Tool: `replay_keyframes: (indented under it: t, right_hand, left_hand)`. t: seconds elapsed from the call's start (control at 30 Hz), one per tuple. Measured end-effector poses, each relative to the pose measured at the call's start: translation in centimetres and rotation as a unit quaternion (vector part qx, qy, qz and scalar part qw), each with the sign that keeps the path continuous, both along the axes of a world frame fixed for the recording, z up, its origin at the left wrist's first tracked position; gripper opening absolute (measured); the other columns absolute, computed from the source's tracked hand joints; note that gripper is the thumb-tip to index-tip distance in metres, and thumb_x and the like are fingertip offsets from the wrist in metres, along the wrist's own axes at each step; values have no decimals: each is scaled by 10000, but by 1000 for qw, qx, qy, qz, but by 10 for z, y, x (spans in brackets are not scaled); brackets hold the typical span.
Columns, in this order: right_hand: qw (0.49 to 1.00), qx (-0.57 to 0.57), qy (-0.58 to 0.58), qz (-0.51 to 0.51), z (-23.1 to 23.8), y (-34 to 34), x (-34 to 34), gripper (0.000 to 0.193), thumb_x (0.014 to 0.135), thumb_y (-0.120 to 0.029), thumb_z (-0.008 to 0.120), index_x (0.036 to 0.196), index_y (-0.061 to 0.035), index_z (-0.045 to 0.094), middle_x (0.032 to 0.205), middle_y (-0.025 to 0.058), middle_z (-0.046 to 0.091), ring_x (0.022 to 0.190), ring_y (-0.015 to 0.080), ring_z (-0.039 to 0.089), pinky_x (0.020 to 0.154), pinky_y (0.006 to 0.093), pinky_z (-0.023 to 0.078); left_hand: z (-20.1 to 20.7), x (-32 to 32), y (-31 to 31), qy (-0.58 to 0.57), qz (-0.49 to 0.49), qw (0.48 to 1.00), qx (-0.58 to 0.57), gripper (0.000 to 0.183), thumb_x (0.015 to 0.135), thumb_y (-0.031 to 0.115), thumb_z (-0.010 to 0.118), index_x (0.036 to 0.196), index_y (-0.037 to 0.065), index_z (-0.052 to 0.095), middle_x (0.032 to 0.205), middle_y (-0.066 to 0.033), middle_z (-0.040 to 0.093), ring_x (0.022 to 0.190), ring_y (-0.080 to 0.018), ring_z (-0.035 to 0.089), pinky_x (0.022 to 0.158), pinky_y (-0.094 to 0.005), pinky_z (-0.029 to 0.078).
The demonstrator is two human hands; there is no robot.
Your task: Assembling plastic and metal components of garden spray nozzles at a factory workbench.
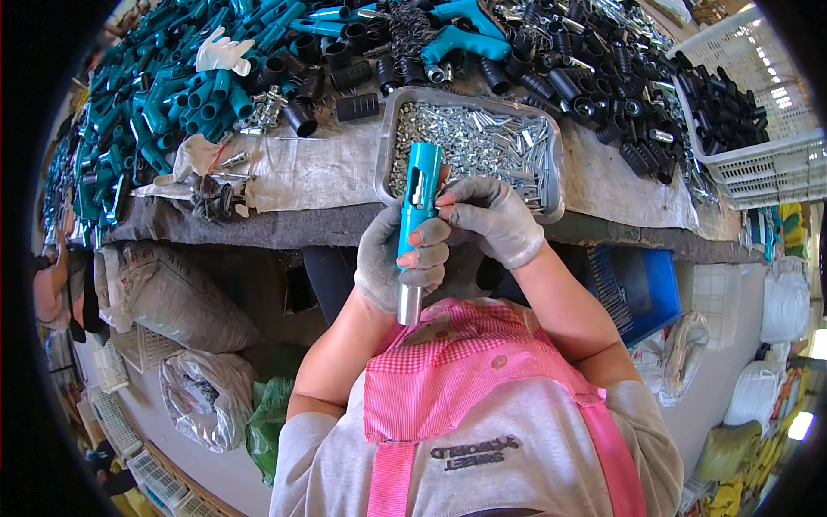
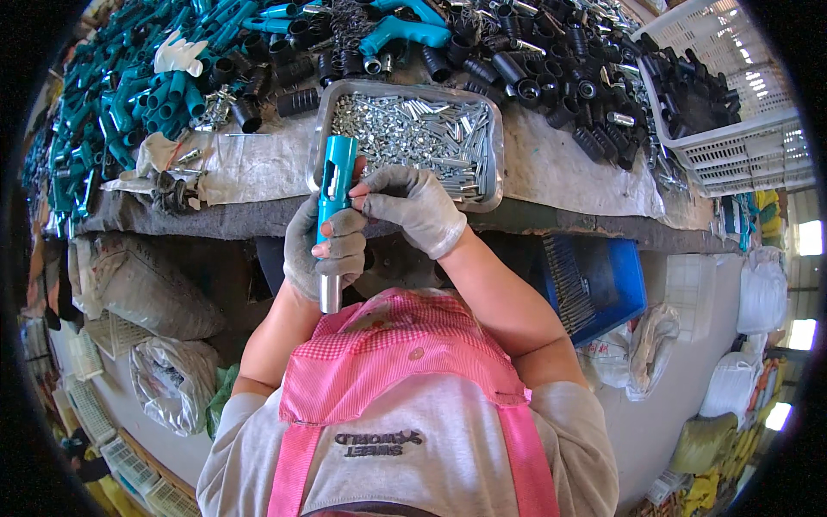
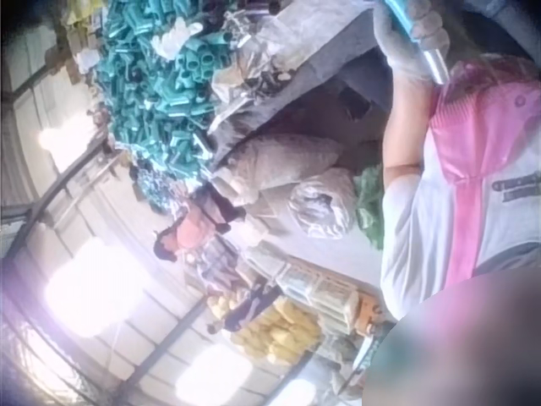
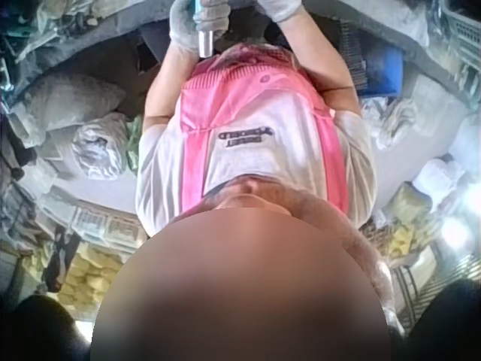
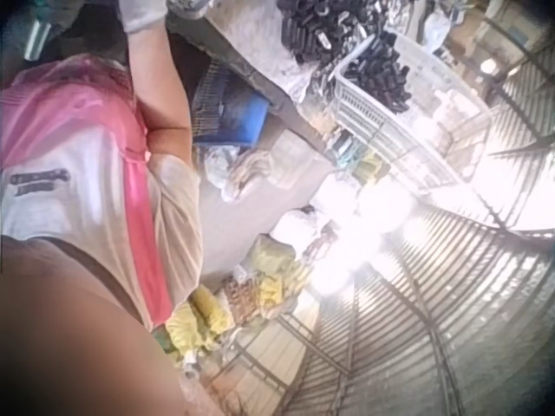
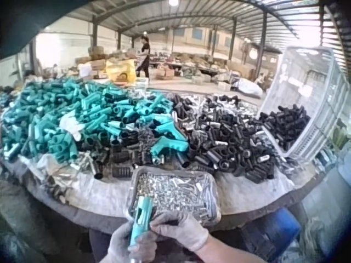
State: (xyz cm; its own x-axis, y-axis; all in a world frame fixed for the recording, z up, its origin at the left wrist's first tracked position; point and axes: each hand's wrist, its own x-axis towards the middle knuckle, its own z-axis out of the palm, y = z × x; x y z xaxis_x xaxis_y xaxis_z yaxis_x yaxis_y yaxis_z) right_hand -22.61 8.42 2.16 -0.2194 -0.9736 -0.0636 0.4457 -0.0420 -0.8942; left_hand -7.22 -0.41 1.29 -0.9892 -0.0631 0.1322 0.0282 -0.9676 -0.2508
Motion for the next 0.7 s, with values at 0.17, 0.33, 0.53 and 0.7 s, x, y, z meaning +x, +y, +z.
replay_keyframes:
  t: [0.17,0.33,0.53,0.7]
  right_hand:
    - [959,-28,-276,61,-10,9,1,116,821,6,634,921,-50,650,938,67,665,889,196,641,834,352,523]
    - [948,-1,-316,36,-25,11,4,112,835,21,604,902,-65,629,925,72,653,887,226,641,815,377,526]
    - [977,39,-201,53,-8,24,4,132,865,-74,611,931,-118,506,902,11,594,810,138,586,694,298,492]
    - [938,-32,344,-26,-13,42,17,705,791,-389,699,1305,-22,384,1043,149,596,963,236,598,851,363,477]
  left_hand:
    - [8,-8,5,20,-42,999,-20,416,968,353,353,1246,45,390,750,-49,472,527,-114,414,427,-234,352]
    - [2,-10,9,-29,-28,998,-54,422,966,347,393,1255,40,372,747,-53,464,543,-124,427,448,-245,360]
    - [5,-7,12,-57,-28,986,-154,462,948,382,428,1239,24,393,746,-64,483,531,-126,426,443,-243,345]
    - [8,-14,15,-218,183,901,-326,457,937,410,435,1164,14,454,791,-57,464,581,-137,453,480,-254,379]
